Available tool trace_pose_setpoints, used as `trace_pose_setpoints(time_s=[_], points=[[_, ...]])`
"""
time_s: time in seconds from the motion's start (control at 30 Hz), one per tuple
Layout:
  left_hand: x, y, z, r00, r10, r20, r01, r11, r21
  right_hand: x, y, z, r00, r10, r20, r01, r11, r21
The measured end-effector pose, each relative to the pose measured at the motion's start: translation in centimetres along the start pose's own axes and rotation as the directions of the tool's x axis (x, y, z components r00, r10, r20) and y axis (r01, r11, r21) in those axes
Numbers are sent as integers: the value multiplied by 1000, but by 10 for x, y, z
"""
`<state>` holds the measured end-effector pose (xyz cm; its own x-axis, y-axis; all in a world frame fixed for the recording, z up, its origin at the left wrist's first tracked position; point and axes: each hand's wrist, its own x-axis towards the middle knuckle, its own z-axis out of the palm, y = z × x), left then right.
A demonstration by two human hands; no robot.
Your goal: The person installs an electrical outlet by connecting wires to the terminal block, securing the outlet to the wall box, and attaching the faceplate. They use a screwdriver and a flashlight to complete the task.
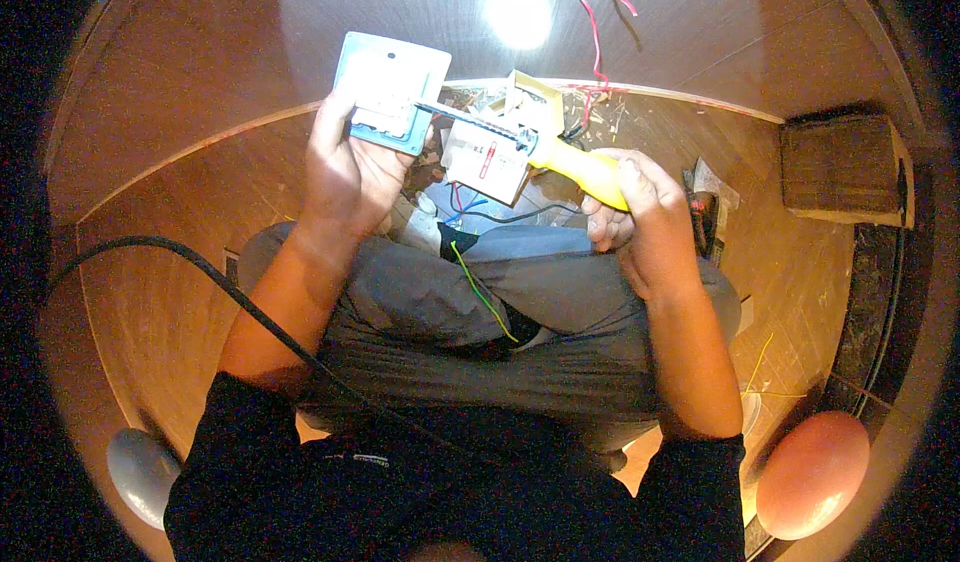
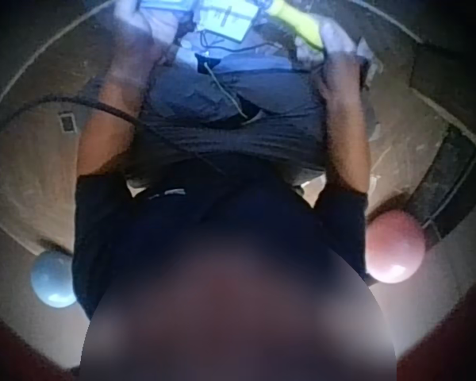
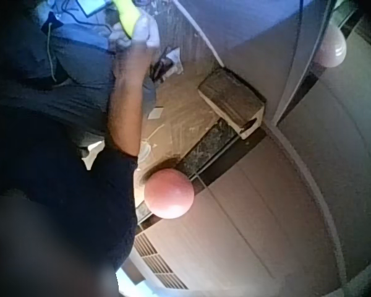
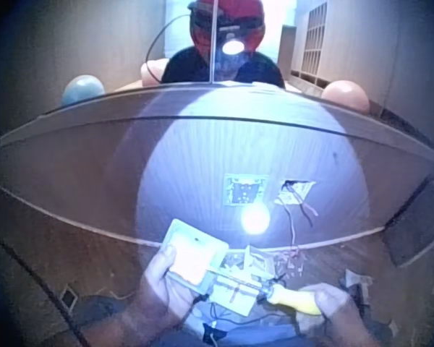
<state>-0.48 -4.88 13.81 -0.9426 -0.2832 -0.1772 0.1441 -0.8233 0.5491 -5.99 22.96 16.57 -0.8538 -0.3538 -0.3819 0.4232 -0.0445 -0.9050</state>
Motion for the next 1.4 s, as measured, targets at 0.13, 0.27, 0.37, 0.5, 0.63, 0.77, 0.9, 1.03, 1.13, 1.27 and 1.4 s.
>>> trace_pose_setpoints(time_s=[0.13, 0.27, 0.37, 0.5, 0.63, 0.77, 0.9, 1.03, 1.13, 1.27, 1.4], points=[[2, 1, -1, 999, -2, -35, 2, 1000, 18, -2, 4, -2, 881, -445, 159, 468, 780, -414], [2, 1, 0, 998, -24, -58, 22, 999, -33, 2, 8, -3, 750, -597, 286, 644, 558, -524], [3, 4, 2, 998, -33, -56, 30, 998, -49, 1, 3, 0, 747, -582, 321, 653, 554, -516], [3, 3, 1, 999, -16, -31, 16, 1000, -6, -10, -14, 1, 984, 55, 170, -17, 977, -215], [2, 2, -3, 999, -30, -10, 30, 999, 33, -12, -12, 3, 980, 85, 178, 16, 866, -500], [3, 2, -6, 999, -41, 18, 41, 998, 45, -7, 3, 10, 847, -514, 140, 497, 668, -554], [3, 0, -4, 999, -36, 11, 36, 999, 36, -1, -9, 7, 968, -229, 99, 216, 968, 130], [3, 0, -3, 999, -27, -45, 28, 1000, 8, 2, -25, 1, 937, 250, 243, -245, 968, -51], [4, 1, -3, 999, -32, -17, 32, 999, 5, -6, -12, 10, 984, -176, 18, 176, 965, -195], [4, 1, -3, 999, -38, -34, 38, 999, -8, -11, -10, 11, 989, -70, 132, 69, 998, 11], [6, 4, -1, 999, -26, -46, 26, 1000, -3, -10, -16, 8, 989, -58, 136, 120, 854, -507]])
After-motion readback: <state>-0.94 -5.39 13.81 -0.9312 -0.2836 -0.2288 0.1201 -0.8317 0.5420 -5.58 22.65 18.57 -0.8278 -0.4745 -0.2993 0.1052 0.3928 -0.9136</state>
